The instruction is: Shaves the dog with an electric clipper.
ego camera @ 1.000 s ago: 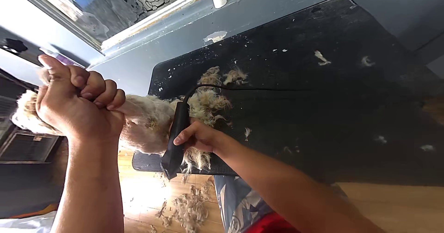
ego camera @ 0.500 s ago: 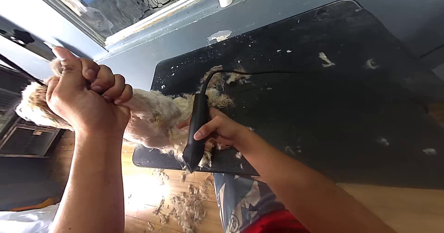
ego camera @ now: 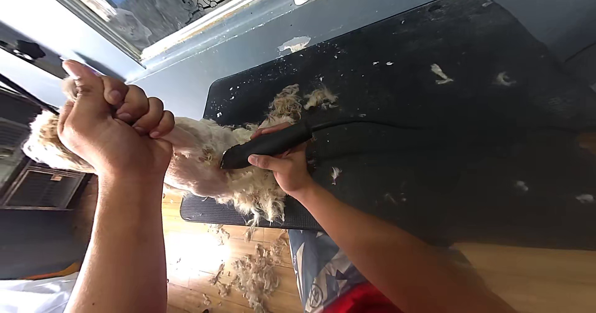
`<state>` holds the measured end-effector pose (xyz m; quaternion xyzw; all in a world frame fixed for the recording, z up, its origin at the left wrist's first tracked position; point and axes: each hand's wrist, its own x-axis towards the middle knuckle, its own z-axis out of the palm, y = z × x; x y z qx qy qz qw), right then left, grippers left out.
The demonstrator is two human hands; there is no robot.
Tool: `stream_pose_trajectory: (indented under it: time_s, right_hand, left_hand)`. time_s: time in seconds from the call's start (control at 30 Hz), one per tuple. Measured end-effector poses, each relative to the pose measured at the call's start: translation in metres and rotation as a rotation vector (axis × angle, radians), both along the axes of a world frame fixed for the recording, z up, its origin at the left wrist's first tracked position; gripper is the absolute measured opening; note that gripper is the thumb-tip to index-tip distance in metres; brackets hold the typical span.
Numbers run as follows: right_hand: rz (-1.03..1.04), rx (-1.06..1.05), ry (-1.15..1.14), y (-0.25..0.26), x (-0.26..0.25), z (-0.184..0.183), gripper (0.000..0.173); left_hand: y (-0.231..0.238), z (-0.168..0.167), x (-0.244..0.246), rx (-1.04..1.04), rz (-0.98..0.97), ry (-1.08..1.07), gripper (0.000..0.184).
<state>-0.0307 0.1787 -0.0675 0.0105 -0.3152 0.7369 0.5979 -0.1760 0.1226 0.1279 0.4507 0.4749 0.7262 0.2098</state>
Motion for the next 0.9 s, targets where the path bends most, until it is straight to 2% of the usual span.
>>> stream_pose_trajectory:
  time_s: [0.23,0.43,0.7,0.9]
  right_hand:
    - [0.140,0.027,-0.158,0.002,0.006,0.002,0.044]
    - [0.087,0.055,-0.039,0.003,0.002,0.003,0.045]
    - [0.270,0.195,-0.229,0.012,0.007,0.008,0.047]
    - [0.145,0.223,-0.086,0.022,0.011,0.023,0.047]
  left_hand:
    - [0.001,-0.001,-0.002,0.003,0.000,-0.005,0.050]
    - [0.003,-0.001,-0.002,0.016,-0.002,-0.028,0.050]
    - [0.001,-0.003,-0.001,0.006,0.014,-0.022,0.050]
    - [0.001,0.000,0.000,0.011,0.010,-0.031,0.051]
